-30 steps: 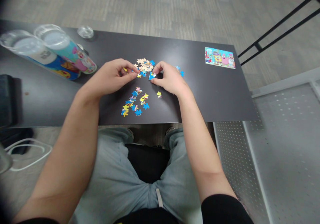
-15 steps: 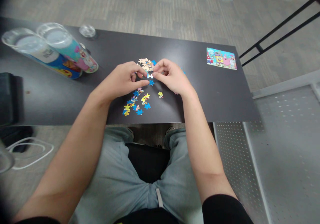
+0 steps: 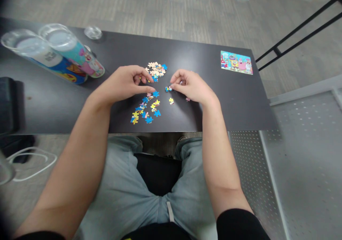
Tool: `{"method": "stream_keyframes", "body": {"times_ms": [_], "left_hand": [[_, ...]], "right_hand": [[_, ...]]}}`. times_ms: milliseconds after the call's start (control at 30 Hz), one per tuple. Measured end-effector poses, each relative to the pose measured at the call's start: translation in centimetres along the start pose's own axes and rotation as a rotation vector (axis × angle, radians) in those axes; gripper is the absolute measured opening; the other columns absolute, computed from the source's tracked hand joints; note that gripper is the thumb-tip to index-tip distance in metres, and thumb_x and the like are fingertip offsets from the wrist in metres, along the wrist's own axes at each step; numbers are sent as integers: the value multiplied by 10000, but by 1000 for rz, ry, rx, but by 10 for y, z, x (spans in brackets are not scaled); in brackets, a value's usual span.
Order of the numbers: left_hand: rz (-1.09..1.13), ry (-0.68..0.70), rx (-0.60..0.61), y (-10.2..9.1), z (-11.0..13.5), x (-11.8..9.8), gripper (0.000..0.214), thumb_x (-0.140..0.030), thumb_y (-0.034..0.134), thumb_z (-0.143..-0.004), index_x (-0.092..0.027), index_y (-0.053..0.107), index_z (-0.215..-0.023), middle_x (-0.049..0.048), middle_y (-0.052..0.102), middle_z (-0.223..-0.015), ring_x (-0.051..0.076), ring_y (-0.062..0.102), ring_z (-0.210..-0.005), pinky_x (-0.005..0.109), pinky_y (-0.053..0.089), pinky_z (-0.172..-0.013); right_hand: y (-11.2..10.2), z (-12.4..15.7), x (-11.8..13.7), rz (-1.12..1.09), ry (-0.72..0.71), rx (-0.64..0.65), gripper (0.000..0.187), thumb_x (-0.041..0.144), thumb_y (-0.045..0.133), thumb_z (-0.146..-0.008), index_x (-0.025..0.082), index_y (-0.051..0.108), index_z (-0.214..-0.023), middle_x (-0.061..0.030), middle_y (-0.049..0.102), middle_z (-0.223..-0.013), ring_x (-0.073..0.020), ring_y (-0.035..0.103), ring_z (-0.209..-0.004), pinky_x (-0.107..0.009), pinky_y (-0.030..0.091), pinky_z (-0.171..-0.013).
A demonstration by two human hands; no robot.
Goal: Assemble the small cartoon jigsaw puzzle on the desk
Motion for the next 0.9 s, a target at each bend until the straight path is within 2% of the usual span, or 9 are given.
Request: {"method": "stream_keyframes", "body": {"times_ms": [67, 167, 233, 333, 433, 600, 733, 900], "left_hand": [[-11, -41, -68, -8, 3, 2, 227, -433, 1008, -945, -269, 968, -1097, 17, 772, -911, 206, 582, -762, 401, 473, -785], [-102, -73, -157, -12, 5, 5, 186, -376, 929, -1014, -265, 972, -1157, 44, 795, -980, 223, 601, -783, 417, 484, -809], [-167, -75, -192, -9, 4, 8, 170, -342, 943, -1006, -273, 962, -1160, 63, 821, -1077, 244, 641, -843, 434, 512, -856], [-213, -73, -214, -3, 2, 12, 134, -316, 960, -1006, -295, 944, -1137, 66, 828, -1129, 273, 683, -926, 451, 543, -917], [-231, -70, -222, 4, 1, 12, 107, -283, 948, -1009, -303, 941, -1114, 60, 828, -1131, 285, 700, -975, 456, 550, -941], [-193, -73, -206, 4, 0, 12, 143, -253, 1019, -947, -301, 924, -1043, 50, 821, -1126, 283, 705, -987, 441, 554, -920], [-133, -93, -165, -5, 3, 20, 157, -262, 1043, -933, -291, 939, -1047, 33, 820, -1054, 247, 670, -890, 422, 534, -869], [-94, -100, -127, -15, 8, 23, 186, -283, 1076, -901, -280, 966, -1051, 19, 832, -1000, 221, 655, -833, 396, 538, -859]], "right_hand": [[2, 2, 6, 36, 1, 80, 463, 637, 1099, -921, 322, 797, -1077, -18, 803, -908, -233, 590, -717, -399, 461, -579], [6, 2, 15, 120, -26, 150, 397, 530, 1106, -965, 302, 803, -1081, -28, 816, -922, -246, 629, -776, -434, 529, -728], [13, -1, 20, 177, -58, 132, 320, 485, 1073, -1026, 297, 822, -1088, -46, 825, -952, -277, 687, -832, -472, 577, -828], [28, -8, 25, 325, -153, 36, 174, 460, 984, -1127, 312, 908, -1178, -90, 842, -1071, -355, 782, -973, -552, 645, -979], [39, -13, 28, 507, -233, -1, 164, 402, 918, -1170, 350, 977, -1314, -124, 848, -1183, -423, 827, -1095, -628, 672, -1088], [32, -13, 25, 598, -268, 34, 250, 260, 805, -1177, 347, 1014, -1283, -144, 868, -1234, -442, 857, -1150, -653, 690, -1107], [23, -13, 17, 564, -231, -32, 175, 299, 845, -1171, 340, 980, -1275, -120, 857, -1132, -427, 838, -1120, -642, 699, -1104], [36, -19, 15, 576, -208, -97, 156, 291, 889, -1165, 324, 951, -1304, -105, 830, -1112, -428, 826, -1152, -646, 677, -1154]]}}
Point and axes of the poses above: each hand's wrist, its own z-axis away from the middle knuckle, its own y-axis out of the palm, x = y × z, the point moved 2 cm from there along -z, towards the middle knuckle
